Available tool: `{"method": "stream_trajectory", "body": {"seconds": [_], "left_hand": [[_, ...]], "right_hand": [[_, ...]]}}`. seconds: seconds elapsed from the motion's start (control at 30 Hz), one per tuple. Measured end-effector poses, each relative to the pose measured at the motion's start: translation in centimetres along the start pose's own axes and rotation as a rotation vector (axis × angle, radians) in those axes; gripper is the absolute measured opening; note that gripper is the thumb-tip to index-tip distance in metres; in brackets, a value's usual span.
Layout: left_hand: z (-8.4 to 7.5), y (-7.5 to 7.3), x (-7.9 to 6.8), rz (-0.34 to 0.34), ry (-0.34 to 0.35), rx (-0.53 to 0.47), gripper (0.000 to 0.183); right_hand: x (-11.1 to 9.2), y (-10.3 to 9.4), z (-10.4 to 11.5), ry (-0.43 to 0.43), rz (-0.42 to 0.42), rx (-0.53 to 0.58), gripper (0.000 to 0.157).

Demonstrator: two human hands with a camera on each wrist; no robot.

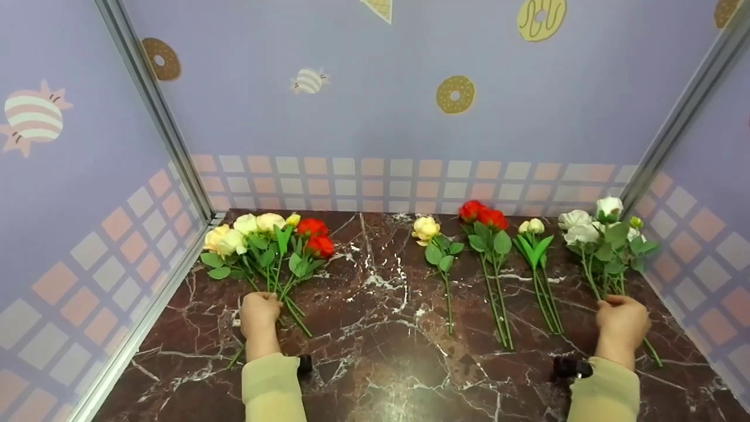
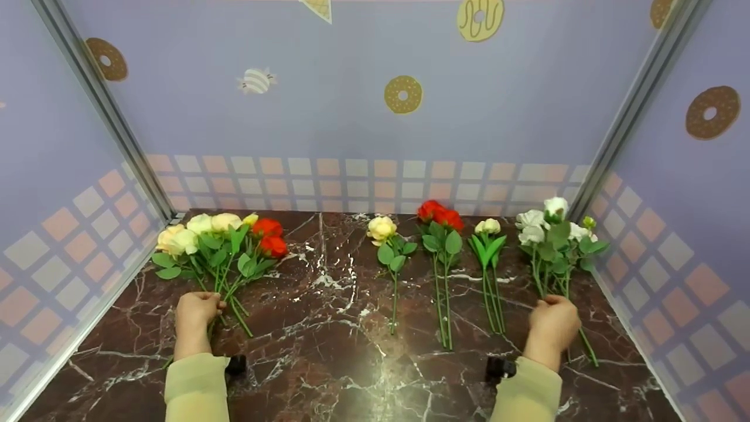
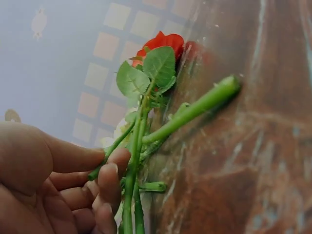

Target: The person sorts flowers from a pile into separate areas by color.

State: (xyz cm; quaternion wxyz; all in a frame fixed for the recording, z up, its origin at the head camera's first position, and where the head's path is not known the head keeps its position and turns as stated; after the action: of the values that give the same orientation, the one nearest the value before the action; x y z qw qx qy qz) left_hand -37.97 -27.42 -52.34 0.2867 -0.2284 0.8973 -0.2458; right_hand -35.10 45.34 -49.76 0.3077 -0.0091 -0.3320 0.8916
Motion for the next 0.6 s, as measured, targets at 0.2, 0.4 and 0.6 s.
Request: {"method": "stream_trajectory", "body": {"seconds": [0.2,0.4,0.6], "left_hand": [[0.1,0.4,0.2,0.103,-0.021,-0.154,0.035],[-0.2,0.5,0.1,0.132,-0.014,-0.196,0.039],[-0.5,0.5,-0.1,0.152,0.0,-0.219,0.04]], "right_hand": [[-0.1,-1.2,-2.0,0.023,-0.021,-0.044,0.037],[0.0,-1.5,-4.0,0.053,0.005,-0.106,0.036],[0.4,-1.4,-4.8,0.068,0.059,-0.18,0.024]]}}
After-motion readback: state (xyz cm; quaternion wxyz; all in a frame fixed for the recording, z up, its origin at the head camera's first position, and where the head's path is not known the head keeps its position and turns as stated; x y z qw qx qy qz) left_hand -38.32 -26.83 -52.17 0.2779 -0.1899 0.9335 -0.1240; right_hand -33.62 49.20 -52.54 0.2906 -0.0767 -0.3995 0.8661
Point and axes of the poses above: each hand's wrist, its own x-axis towards the middle knuckle, its own y-axis out of the palm, z = x × y, the point moved 9 cm from there along x, towards the middle knuckle, and after that the axes turned 13 degrees about -y, right-handed, at the moved point
